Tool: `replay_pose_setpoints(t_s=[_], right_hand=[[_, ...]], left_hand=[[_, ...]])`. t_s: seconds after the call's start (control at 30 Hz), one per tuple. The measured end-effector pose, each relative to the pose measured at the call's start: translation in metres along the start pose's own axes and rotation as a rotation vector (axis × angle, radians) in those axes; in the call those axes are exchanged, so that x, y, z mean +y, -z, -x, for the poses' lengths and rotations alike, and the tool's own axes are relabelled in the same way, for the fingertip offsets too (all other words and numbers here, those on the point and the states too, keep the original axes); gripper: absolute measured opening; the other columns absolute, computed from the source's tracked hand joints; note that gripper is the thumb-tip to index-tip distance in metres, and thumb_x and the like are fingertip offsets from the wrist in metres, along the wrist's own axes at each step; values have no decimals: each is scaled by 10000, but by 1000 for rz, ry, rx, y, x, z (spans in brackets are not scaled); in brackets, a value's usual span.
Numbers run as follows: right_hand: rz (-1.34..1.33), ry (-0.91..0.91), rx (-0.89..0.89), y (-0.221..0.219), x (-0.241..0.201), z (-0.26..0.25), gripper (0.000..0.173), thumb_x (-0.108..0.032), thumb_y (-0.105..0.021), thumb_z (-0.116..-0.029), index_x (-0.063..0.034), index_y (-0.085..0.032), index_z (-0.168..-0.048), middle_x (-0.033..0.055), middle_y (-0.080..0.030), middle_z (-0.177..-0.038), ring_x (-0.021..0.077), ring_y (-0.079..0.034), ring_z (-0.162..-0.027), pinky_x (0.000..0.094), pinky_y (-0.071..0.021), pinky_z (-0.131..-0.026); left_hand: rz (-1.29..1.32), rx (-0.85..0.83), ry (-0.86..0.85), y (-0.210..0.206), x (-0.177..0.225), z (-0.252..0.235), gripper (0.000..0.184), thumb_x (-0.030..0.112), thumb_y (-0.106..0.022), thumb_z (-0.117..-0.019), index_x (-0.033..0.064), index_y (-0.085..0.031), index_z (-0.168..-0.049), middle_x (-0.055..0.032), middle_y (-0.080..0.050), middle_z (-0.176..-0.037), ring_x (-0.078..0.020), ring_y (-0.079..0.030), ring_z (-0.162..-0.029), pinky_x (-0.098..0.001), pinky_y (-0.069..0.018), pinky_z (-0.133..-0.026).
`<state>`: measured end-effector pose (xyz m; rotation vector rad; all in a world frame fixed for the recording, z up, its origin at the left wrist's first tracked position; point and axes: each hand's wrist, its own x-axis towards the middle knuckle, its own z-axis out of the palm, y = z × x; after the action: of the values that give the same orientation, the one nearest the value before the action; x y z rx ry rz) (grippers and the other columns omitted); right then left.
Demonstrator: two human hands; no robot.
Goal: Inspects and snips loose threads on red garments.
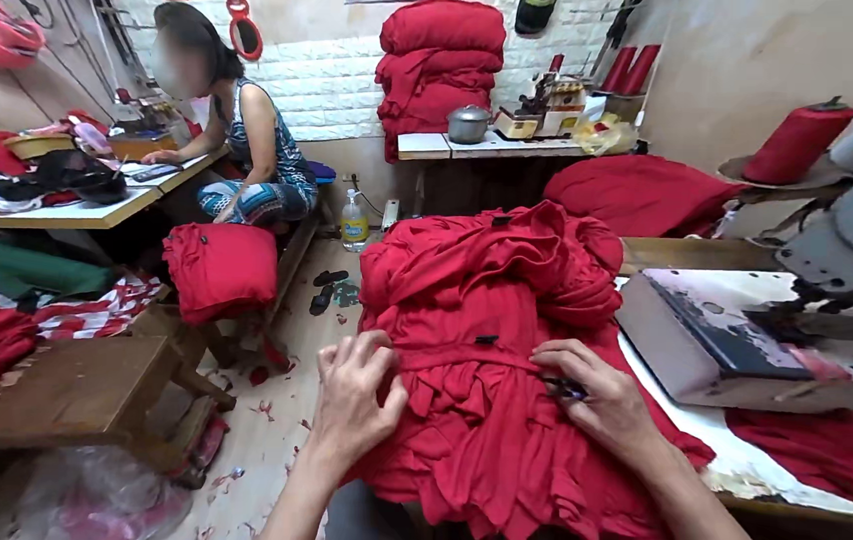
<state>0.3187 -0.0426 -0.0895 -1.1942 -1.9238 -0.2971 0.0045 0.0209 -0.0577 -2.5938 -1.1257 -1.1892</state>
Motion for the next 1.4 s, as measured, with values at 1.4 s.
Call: replay_pose_setpoints(t_s=[1.4], right_hand=[[-193, -130, 212, -21, -15, 15, 135, -79, -611, -927, 10, -706, -963, 124, -709, -1013, 87, -668, -994, 155, -516, -903]], left_hand=[[268, 256, -109, -78, 73, -18, 106, 95, -665, -926, 49, -760, -918, -97, -763, -960, -216, -728, -887, -357, -547, -829]])
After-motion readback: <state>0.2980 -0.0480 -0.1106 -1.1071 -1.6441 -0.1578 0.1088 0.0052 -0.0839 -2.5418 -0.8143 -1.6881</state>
